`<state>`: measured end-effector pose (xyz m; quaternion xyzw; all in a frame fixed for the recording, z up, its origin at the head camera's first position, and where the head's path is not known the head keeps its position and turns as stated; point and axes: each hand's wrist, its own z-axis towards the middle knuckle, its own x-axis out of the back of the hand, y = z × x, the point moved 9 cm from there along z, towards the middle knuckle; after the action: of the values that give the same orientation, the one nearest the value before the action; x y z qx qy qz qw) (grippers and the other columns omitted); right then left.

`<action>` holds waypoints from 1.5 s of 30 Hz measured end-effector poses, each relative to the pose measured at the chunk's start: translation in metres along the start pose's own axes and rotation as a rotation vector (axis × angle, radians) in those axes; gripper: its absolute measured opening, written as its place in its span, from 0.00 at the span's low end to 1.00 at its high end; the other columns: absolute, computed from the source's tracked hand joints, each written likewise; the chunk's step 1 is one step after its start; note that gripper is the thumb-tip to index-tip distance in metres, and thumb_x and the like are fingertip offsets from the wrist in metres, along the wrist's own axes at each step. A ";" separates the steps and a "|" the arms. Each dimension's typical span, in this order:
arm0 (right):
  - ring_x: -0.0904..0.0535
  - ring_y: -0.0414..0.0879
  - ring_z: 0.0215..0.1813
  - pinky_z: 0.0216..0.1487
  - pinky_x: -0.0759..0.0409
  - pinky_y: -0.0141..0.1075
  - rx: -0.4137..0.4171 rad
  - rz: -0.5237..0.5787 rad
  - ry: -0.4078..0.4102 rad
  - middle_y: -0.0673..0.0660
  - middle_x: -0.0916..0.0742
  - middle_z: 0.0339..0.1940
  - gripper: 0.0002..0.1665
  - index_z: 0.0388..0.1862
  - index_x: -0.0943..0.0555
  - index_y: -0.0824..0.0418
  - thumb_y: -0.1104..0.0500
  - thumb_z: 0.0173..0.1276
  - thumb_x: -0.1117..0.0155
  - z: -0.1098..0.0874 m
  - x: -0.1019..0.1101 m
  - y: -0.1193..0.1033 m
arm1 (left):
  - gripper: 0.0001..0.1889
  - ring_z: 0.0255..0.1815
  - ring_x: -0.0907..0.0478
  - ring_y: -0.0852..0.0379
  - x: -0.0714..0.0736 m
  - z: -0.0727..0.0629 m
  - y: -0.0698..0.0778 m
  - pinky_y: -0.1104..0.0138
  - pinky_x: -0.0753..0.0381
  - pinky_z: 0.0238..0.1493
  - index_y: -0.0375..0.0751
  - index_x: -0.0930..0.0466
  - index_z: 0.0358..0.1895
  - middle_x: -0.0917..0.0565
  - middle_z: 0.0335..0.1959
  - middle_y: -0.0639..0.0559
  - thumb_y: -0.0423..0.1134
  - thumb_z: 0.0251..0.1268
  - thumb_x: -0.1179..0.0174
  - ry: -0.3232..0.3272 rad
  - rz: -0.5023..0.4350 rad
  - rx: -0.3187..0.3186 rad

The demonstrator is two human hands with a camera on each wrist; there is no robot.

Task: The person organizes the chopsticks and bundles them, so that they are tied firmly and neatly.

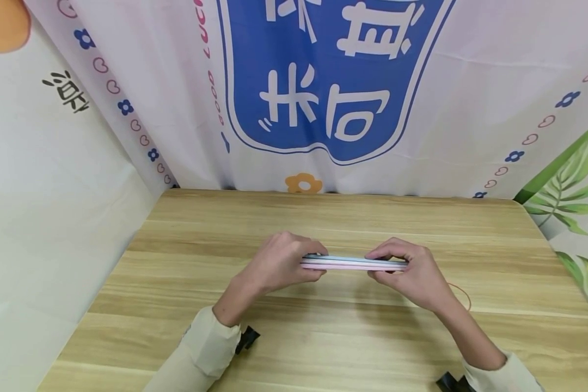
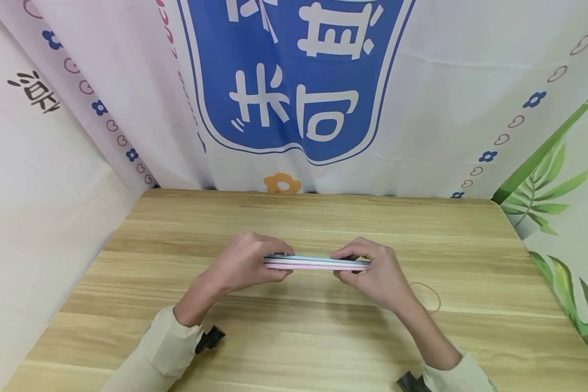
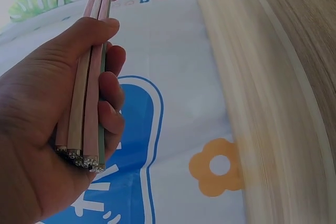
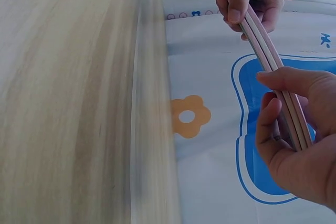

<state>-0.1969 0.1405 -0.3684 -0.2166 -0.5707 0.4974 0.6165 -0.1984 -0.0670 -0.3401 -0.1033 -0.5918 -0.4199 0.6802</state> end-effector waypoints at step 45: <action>0.47 0.39 0.90 0.74 0.36 0.18 0.094 0.125 -0.026 0.59 0.43 0.91 0.71 0.92 0.62 0.47 0.70 0.66 0.24 -0.032 -0.003 -0.004 | 0.10 0.26 0.19 0.69 0.015 -0.003 0.002 0.78 0.21 0.31 0.45 0.07 0.43 0.06 0.37 0.55 0.38 0.60 0.21 0.076 -0.030 -0.047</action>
<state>-0.1653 0.1459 -0.3751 -0.2161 -0.5402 0.5637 0.5863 -0.1955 -0.0747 -0.3267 -0.0944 -0.5568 -0.4476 0.6934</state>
